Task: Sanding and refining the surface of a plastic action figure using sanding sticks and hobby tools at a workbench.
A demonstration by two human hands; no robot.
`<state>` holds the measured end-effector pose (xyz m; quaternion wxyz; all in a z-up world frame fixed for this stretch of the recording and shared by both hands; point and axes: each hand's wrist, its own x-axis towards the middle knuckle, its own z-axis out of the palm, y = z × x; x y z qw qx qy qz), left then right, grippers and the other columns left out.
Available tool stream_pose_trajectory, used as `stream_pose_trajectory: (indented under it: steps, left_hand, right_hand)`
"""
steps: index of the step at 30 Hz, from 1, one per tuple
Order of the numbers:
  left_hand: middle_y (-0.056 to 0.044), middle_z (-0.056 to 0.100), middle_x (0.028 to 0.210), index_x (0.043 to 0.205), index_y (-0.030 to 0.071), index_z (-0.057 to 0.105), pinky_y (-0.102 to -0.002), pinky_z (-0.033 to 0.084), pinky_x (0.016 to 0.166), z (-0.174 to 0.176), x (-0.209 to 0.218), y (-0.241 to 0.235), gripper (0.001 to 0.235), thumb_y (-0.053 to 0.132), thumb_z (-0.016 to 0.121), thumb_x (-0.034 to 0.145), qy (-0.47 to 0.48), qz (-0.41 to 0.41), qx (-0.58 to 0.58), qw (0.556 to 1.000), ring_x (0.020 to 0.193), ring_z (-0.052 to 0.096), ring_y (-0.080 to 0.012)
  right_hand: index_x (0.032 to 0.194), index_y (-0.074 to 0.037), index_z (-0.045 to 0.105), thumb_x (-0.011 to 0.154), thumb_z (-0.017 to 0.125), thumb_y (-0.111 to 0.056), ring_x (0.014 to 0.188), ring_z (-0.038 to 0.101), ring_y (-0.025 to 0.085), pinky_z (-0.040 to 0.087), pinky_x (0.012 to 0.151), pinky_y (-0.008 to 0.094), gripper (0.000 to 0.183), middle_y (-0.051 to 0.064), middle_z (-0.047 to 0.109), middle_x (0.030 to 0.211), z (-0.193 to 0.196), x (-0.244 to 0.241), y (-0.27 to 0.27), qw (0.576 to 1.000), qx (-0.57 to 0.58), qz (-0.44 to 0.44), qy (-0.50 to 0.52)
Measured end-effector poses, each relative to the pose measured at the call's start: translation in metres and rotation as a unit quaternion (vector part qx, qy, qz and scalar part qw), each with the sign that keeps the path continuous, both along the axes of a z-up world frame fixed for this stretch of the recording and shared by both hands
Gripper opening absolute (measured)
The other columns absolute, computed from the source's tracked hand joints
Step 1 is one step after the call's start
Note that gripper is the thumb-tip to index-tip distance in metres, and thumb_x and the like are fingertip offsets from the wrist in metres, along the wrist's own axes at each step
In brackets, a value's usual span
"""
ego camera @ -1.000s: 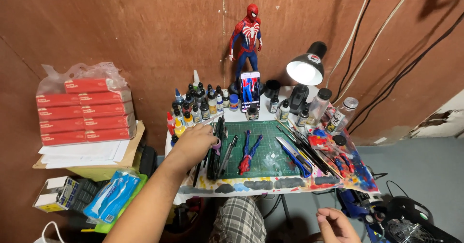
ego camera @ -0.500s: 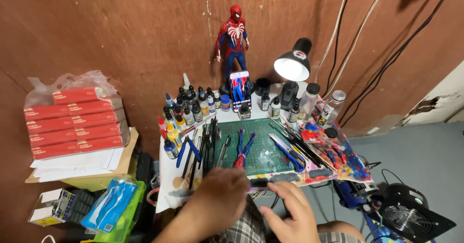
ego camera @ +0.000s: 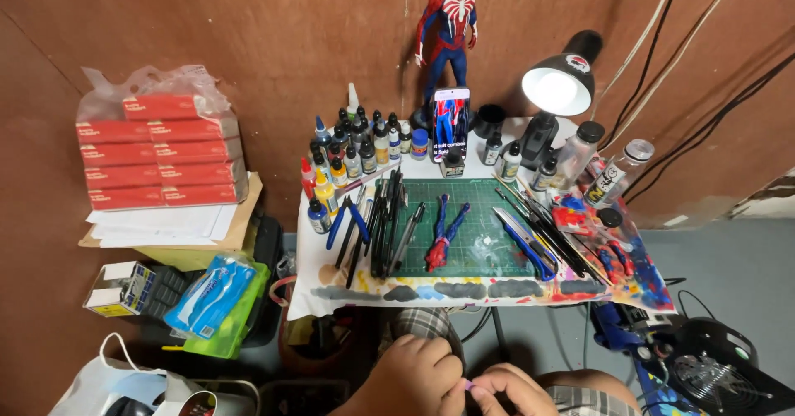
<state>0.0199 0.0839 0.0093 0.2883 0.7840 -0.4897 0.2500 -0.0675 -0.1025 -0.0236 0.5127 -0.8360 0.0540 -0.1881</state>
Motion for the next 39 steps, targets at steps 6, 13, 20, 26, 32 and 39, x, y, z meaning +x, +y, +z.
stream_pose_trajectory:
  steps: [6,13,20,26,32,39]
  left_hand:
    - [-0.005,0.042,0.07,0.068,0.016,0.044,-0.039,0.034,0.054,0.007,0.0,0.005,0.018,0.022,0.06,0.074,-0.037,-0.042,0.036,0.998,0.056,0.043,-0.0259]
    - [-0.004,0.041,0.072,0.069,0.015,0.045,-0.038,0.034,0.055,0.009,-0.003,0.006,0.029,0.021,0.059,0.094,-0.077,-0.052,0.054,0.994,0.059,0.044,-0.024]
    - [-0.003,0.04,0.071,0.069,0.017,0.042,-0.036,0.033,0.055,0.015,-0.004,0.009,0.03,0.019,0.06,0.093,-0.08,-0.054,0.062,0.993,0.057,0.044,-0.0212]
    - [-0.001,0.038,0.067,0.065,0.019,0.041,-0.035,0.03,0.054,0.03,-0.007,0.01,0.027,0.014,0.062,0.082,-0.131,-0.032,0.066,0.989,0.055,0.041,-0.0194]
    - [-0.002,0.04,0.068,0.066,0.019,0.042,-0.035,0.03,0.054,0.037,-0.006,0.012,0.024,0.015,0.061,0.081,-0.144,-0.037,0.056,0.987,0.054,0.041,-0.0196]
    - [-0.003,0.04,0.07,0.07,0.016,0.043,-0.035,0.033,0.058,0.051,-0.011,0.015,0.027,0.009,0.062,0.088,-0.109,-0.048,0.046,0.992,0.06,0.043,-0.0212]
  right_hand:
    - [0.117,-0.022,0.08,0.072,0.08,-0.027,0.103,0.072,0.008,0.053,0.085,0.02,0.046,-0.001,0.075,0.121,0.001,-0.007,0.005,0.986,-0.115,-0.108,-0.056]
    - [0.077,-0.011,0.081,0.082,0.076,-0.022,0.071,0.071,0.017,0.059,0.069,0.028,0.013,0.005,0.075,0.076,0.003,0.0,0.003,0.987,-0.068,0.01,-0.145]
    - [0.075,-0.012,0.075,0.086,0.076,-0.026,0.069,0.066,0.015,0.055,0.068,0.026,0.018,0.001,0.068,0.07,0.012,-0.001,-0.001,0.983,-0.071,0.092,-0.146]
    - [0.075,-0.015,0.077,0.089,0.071,-0.029,0.066,0.064,0.012,0.053,0.064,0.024,0.02,0.0,0.069,0.071,0.023,0.0,0.008,0.977,-0.094,0.086,-0.172]
    - [0.058,-0.015,0.064,0.083,0.073,-0.027,0.059,0.057,0.011,0.044,0.058,0.024,0.03,-0.001,0.057,0.061,0.057,-0.005,0.036,0.982,-0.074,0.017,-0.175]
    - [0.073,-0.031,0.063,0.089,0.055,-0.03,0.061,0.062,-0.004,0.033,0.078,0.024,0.018,-0.016,0.059,0.069,0.075,-0.006,0.021,0.928,-0.304,0.027,-0.216]
